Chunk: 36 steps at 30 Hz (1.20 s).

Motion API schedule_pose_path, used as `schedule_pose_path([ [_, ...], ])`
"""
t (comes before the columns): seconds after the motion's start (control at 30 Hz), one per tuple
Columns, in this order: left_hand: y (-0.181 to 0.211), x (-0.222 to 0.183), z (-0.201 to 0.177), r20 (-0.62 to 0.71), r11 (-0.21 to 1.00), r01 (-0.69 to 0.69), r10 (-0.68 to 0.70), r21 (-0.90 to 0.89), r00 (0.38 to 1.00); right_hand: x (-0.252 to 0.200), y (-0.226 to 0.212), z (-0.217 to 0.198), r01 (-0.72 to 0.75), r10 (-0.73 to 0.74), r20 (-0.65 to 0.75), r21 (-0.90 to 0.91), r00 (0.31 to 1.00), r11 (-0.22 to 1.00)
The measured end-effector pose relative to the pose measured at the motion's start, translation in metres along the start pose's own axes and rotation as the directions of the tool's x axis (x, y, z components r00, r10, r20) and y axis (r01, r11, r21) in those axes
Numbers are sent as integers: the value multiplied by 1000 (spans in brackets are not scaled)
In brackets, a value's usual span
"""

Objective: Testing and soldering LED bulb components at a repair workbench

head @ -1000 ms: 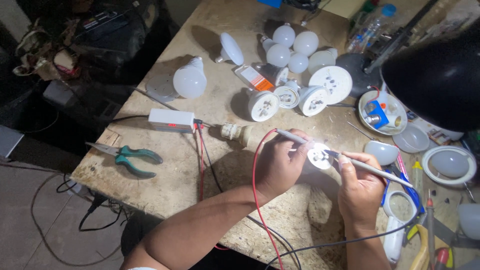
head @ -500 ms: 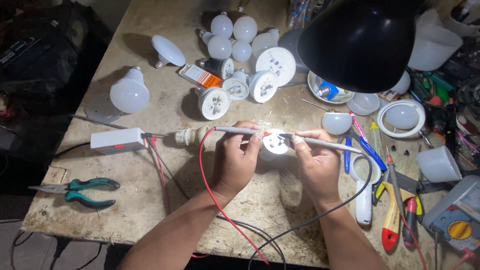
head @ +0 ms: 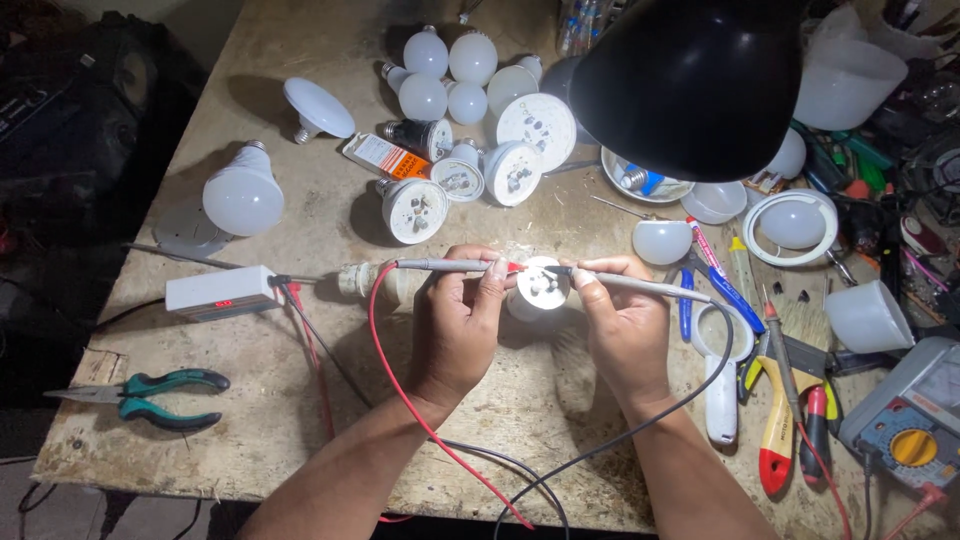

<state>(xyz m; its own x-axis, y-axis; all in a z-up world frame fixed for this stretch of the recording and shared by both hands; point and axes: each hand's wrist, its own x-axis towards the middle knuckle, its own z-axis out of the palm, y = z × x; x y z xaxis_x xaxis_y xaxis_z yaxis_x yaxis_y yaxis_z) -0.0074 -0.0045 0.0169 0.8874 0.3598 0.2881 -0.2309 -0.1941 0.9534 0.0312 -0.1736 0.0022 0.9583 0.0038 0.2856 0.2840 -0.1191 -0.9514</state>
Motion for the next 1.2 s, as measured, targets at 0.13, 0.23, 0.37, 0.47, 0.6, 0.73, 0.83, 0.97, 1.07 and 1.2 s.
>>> schedule_pose_path([
  [0.13,1,1,-1,-8,999,-10,10,-43,1000,0,-1,1,-5,5,1,25,1000,1000],
  [0.23,5,1,-3,3,1000,-17,17,-15,1000,1,5,-4,1,-1,6,23,1000,1000],
  [0.37,-1,1,-3,11,1000,-23,23,-9,1000,2,8,-3,8,-8,0,27,1000,1000],
  [0.47,-1,0,-2,7,1000,-19,19,-4,1000,1,8,-2,16,-16,-5,43,1000,999],
  [0.6,-3,1,-1,-2,998,-55,55,-11,999,2,10,-2,14,-14,7,45,1000,999],
  [0.73,-5,0,0,-10,995,-94,94,40,995,1,3,-2,8,-8,6,20,1000,1000],
  [0.83,0,0,0,-27,992,-114,116,55,993,0,3,0,-2,2,-3,38,1000,999],
  [0.97,1,0,0,-16,988,-154,155,31,988,0,4,0,-4,4,-6,37,1000,999],
  [1.07,2,1,0,-17,982,-184,184,30,983,0,4,-1,-14,14,-9,23,1000,1000],
  [1.2,-1,1,1,-20,979,-202,202,33,979,0,4,0,-14,14,-12,24,1000,1000],
])
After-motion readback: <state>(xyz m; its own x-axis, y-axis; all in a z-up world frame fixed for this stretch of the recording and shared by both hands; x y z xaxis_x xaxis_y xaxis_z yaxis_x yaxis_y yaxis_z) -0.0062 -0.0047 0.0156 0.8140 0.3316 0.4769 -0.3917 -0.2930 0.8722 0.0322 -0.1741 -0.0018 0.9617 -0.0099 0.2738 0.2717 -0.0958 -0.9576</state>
